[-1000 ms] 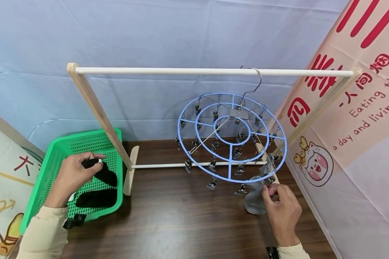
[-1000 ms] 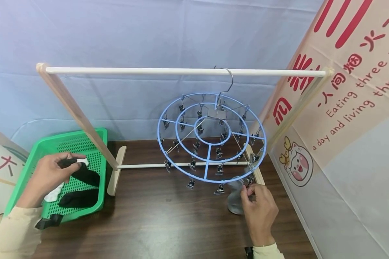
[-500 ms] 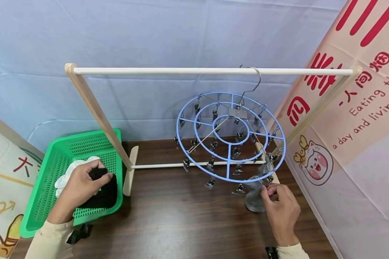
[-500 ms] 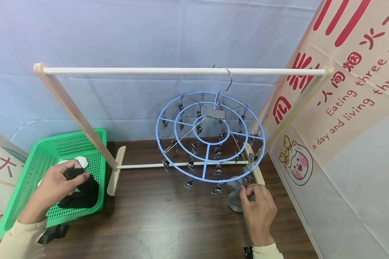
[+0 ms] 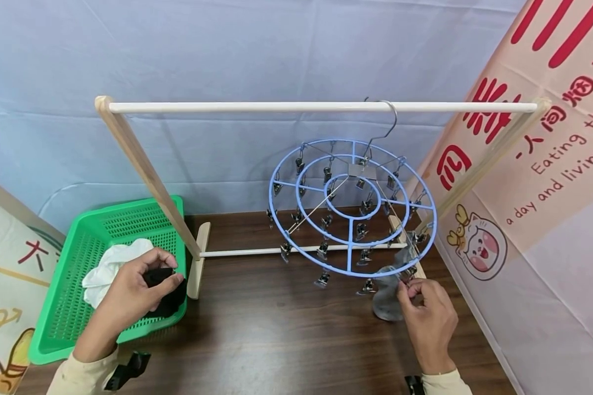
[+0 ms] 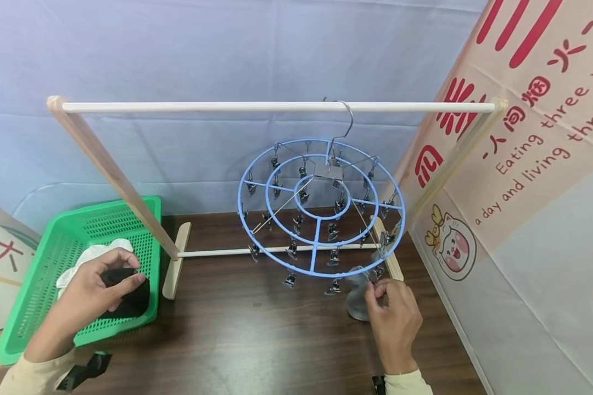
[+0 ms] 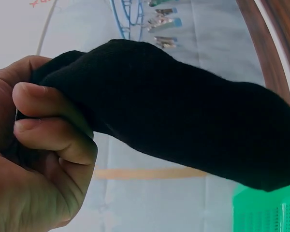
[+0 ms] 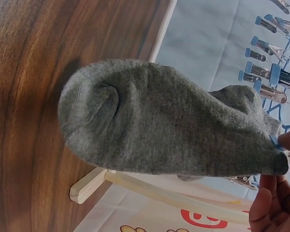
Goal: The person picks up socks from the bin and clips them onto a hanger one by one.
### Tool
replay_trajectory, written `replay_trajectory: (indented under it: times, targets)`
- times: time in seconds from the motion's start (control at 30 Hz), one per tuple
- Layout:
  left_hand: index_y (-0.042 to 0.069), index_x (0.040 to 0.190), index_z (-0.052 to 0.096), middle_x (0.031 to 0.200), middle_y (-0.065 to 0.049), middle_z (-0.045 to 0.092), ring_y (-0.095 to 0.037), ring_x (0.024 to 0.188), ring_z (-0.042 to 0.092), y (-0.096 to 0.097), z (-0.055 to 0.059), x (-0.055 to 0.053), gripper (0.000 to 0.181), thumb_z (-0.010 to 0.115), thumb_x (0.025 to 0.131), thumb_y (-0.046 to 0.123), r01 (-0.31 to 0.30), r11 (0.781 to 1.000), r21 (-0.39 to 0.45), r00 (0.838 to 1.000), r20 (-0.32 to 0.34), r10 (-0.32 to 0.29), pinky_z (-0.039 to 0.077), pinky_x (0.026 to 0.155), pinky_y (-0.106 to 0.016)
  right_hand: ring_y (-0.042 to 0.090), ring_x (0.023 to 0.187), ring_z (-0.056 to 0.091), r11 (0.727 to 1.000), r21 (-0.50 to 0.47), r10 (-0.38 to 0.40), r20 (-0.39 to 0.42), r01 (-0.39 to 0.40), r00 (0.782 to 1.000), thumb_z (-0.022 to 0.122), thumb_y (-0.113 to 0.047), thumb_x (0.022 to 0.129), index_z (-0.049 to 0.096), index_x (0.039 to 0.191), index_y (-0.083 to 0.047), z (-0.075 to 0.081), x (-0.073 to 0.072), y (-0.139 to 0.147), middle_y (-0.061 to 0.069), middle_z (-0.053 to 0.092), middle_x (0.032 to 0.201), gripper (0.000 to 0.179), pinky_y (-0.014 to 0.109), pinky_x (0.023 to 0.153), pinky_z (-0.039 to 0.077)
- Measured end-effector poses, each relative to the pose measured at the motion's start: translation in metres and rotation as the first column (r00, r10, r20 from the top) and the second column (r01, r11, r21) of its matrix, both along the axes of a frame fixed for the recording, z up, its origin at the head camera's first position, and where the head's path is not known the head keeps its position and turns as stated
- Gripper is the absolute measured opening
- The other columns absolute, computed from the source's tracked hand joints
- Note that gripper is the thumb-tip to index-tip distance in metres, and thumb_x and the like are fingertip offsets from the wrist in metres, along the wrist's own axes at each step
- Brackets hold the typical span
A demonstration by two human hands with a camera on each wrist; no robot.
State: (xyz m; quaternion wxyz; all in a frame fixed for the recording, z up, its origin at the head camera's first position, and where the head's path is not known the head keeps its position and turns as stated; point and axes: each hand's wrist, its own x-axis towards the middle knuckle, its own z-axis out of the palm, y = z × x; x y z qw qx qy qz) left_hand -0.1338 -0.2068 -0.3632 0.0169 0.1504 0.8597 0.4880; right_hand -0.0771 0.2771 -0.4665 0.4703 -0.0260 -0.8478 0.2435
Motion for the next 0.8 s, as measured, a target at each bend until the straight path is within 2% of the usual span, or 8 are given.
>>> replay_trajectory:
  times: [0.1,0.23,0.43,0.53,0.67,0.8]
  targets:
    - [0.011,0.092,0.057,0.063,-0.003,0.050,-0.016,0.039,0.042,0.003,0.000,0.003,0.010,0.067,0.092,0.012,0.013,1.000,-0.003,1.000,-0.006,-0.013,0.041,0.040,-0.031,0.019,0.063,0.047,1.000,0.000,-0.012,-0.013,0.012,1.000,0.074,-0.002,0.071,0.056,0.063,-0.005,0.002,0.000,-0.003,0.009,0.067,0.079,0.021,0.016,0.061,0.028]
    - [0.013,0.083,0.055,0.055,0.000,0.044,-0.014,0.039,0.041,0.008,0.000,0.006,0.016,0.070,0.090,0.013,0.031,1.000,-0.001,0.999,-0.018,-0.031,0.040,0.040,-0.030,0.023,0.063,0.047,1.000,-0.005,-0.031,-0.029,0.031,0.999,0.076,-0.001,0.067,0.056,0.062,-0.004,0.001,0.000,-0.005,0.012,0.067,0.079,0.021,0.012,0.064,0.024]
    - [0.011,0.079,0.047,0.056,0.002,0.039,-0.012,0.038,0.038,0.015,0.000,0.009,0.027,0.072,0.088,0.012,0.031,0.999,0.009,0.999,-0.026,-0.030,0.037,0.038,-0.029,0.029,0.069,0.051,1.000,-0.003,-0.017,-0.042,0.017,0.999,0.073,-0.009,0.073,0.056,0.062,-0.005,0.000,0.002,-0.003,0.012,0.067,0.082,0.020,0.031,0.061,0.030]
    - [0.009,0.078,0.042,0.058,0.002,0.036,-0.011,0.038,0.037,0.019,0.000,0.010,0.032,0.072,0.088,0.012,0.042,0.998,0.045,0.999,0.002,-0.042,0.036,0.037,-0.028,0.025,0.069,0.051,1.000,-0.012,0.026,-0.032,-0.026,0.999,0.073,-0.010,0.073,0.055,0.063,-0.006,0.004,0.004,-0.007,0.010,0.067,0.082,0.021,0.028,0.063,0.031]
    - [0.009,0.078,0.042,0.059,0.003,0.036,-0.008,0.038,0.036,0.024,-0.002,0.011,0.032,0.071,0.089,0.013,0.068,0.995,0.071,0.997,0.027,-0.070,0.036,0.036,-0.028,0.012,0.068,0.052,0.990,-0.059,0.127,0.028,-0.125,0.992,0.075,-0.006,0.073,0.059,0.069,-0.006,0.010,0.007,-0.014,0.005,0.066,0.081,0.016,0.015,0.064,0.036]
    - [0.011,0.079,0.046,0.058,0.004,0.037,-0.006,0.039,0.037,0.030,-0.006,0.010,0.029,0.073,0.087,0.017,0.088,0.995,0.055,0.996,0.029,-0.089,0.037,0.036,-0.028,0.000,0.067,0.054,0.954,-0.158,0.273,0.109,-0.254,0.956,0.076,0.003,0.073,0.065,0.084,-0.004,0.013,0.009,-0.022,0.004,0.064,0.083,0.017,0.011,0.059,0.042]
